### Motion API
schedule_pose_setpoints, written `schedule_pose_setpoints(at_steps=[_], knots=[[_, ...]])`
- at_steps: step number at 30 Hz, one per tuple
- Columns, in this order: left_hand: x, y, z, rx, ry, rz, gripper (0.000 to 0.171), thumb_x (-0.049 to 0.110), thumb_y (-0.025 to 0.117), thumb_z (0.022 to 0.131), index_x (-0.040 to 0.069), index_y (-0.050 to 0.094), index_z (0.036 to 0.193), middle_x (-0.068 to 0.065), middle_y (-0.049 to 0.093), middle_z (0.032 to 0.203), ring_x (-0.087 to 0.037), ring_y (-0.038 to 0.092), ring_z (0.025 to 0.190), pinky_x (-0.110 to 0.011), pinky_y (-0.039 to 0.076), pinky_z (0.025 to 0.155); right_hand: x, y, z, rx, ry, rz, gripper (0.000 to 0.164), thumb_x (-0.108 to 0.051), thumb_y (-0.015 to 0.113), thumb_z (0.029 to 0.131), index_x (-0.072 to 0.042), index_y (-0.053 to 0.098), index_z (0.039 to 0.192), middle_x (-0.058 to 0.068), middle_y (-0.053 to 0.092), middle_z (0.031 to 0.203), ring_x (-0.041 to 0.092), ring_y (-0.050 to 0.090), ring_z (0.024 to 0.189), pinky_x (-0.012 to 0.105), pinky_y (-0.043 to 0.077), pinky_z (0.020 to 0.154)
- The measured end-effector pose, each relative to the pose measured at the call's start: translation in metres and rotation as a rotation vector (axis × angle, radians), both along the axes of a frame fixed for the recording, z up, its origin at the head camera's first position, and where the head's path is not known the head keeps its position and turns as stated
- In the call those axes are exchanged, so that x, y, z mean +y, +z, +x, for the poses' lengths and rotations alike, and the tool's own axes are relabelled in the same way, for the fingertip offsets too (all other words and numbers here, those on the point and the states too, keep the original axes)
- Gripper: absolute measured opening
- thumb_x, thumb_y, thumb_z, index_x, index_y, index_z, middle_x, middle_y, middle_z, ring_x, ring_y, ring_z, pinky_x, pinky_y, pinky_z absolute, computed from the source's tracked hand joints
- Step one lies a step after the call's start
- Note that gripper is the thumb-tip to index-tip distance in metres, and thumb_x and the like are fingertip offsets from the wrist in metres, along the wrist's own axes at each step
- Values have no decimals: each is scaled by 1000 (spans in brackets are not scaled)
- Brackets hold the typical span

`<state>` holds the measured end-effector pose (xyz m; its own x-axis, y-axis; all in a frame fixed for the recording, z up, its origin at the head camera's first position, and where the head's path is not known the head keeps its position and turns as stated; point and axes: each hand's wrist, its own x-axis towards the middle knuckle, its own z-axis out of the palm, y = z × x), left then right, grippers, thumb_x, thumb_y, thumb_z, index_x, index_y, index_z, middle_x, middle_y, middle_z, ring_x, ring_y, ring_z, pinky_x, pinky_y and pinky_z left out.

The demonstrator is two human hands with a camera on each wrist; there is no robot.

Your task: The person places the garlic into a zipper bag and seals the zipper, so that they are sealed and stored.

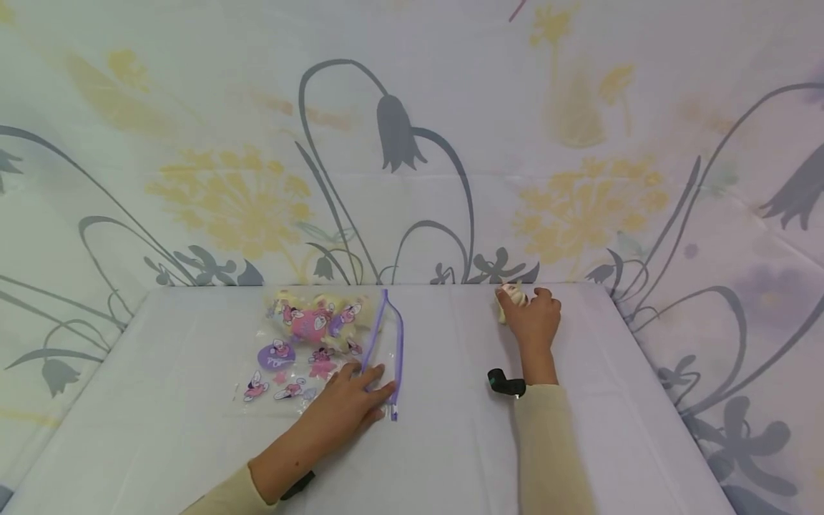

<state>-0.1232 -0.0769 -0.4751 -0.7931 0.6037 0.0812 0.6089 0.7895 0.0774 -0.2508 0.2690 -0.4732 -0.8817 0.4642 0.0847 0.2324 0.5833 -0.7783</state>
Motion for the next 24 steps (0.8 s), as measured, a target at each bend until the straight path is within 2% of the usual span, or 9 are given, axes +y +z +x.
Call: schedule_pose_setpoints(at_steps=[7,13,18,24], knots=[[0,4,1,-3,-1,-10,43,34,75,100,25,71,141,-9,63,148,-39,60,125,-61,58,95,-2,-10,-2,72,-8,46,74,-42,76,95,14,55,139,32,62,121,46,57,113,58,45,99],[0,5,1,-3,1,-18,43,35,74,101,26,70,142,-9,62,149,-38,59,126,-61,58,96,0,-14,-3,99,-23,48,71,-43,78,94,12,59,135,31,65,119,44,62,108,57,48,94],[1,6,2,-27,5,-23,44,35,73,101,26,69,144,-8,61,151,-37,58,127,-61,57,98,1,-16,-2,126,-27,50,62,-40,79,94,9,62,128,28,67,116,41,63,104,49,47,88],[0,6,3,-34,9,-26,44,35,73,101,26,68,144,-8,61,151,-37,58,128,-61,57,99,2,-22,-4,220,-17,52,48,-29,80,91,5,68,123,25,72,110,36,66,97,37,45,80]])
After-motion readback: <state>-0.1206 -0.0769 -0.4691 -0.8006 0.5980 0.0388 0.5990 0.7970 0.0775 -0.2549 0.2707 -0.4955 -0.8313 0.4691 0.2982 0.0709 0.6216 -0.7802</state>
